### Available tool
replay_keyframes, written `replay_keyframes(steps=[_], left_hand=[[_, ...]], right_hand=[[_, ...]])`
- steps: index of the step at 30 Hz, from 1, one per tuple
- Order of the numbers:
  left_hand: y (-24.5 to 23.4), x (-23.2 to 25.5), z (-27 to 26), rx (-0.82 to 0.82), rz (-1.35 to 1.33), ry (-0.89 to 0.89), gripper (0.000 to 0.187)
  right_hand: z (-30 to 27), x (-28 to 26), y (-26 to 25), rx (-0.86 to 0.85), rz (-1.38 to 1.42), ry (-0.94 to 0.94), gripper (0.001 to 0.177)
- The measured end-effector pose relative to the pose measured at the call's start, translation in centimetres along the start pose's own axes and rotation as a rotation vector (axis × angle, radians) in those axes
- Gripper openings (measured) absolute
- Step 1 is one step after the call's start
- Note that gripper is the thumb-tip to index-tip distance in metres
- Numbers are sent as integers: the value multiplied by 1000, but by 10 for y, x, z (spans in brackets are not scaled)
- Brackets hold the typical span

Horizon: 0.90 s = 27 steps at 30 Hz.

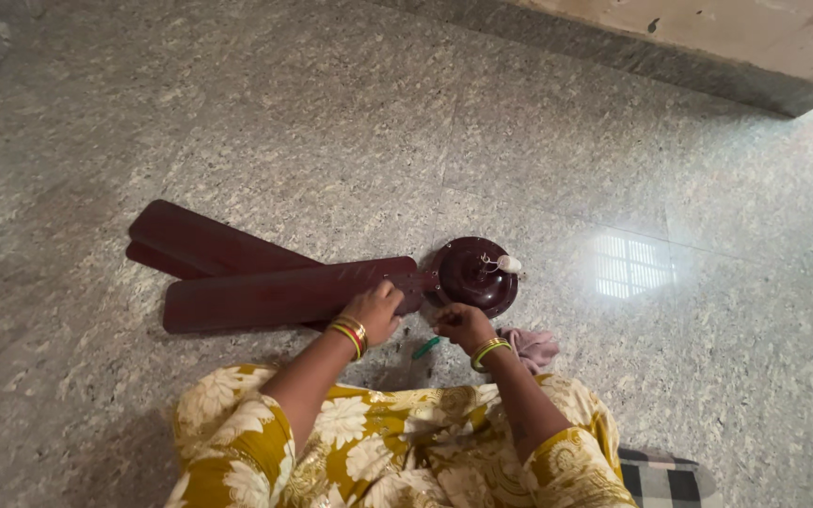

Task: The person assembles a ceiling fan by attaching the fan blades to the motor housing using a screwdriver. The person secures each blade one at a time, tightening the screws to hold them in place.

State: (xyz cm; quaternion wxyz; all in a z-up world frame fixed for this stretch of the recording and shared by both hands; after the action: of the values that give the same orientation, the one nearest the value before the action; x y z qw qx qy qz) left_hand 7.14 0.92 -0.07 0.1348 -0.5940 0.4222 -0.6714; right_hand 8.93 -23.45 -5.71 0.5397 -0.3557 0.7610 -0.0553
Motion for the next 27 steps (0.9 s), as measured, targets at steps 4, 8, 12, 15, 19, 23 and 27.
replay_keyframes(steps=[4, 8, 12, 15, 19, 23, 27], left_hand=[[-22, -12, 17, -39, 151, -53, 57], [-38, -21, 22, -73, 87, -231, 83], [-41, -25, 24, -229, 161, -326, 100], [-44, -21, 33, -254, 137, -327, 109], [-38, -17, 39, -328, 95, -444, 119], [-37, -13, 35, -365, 159, -474, 126], [-38, -12, 32, -327, 219, -468, 127]], right_hand=[[1, 0, -11, 129, -149, -52, 21], [-5, -15, -20, 202, -214, -7, 20], [-8, -44, -31, 320, -390, -48, 23], [-1, -66, -41, 403, -493, 11, 25], [21, -89, -41, 363, -846, -111, 16], [41, -98, -41, 284, -947, -260, 16], [53, -96, -40, 221, -987, -328, 15]])
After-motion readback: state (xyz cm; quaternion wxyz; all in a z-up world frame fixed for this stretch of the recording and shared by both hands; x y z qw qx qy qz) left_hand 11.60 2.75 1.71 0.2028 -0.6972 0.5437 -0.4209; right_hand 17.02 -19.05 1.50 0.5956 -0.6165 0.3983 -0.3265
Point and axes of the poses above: each hand's wrist, its own z-axis towards the middle knuckle, its own y-axis out of the palm, x = y × z, the point moved 3 cm from there along z, towards the middle knuckle, and after that the axes turned 12 degrees about -z, right-handed, at the moved point
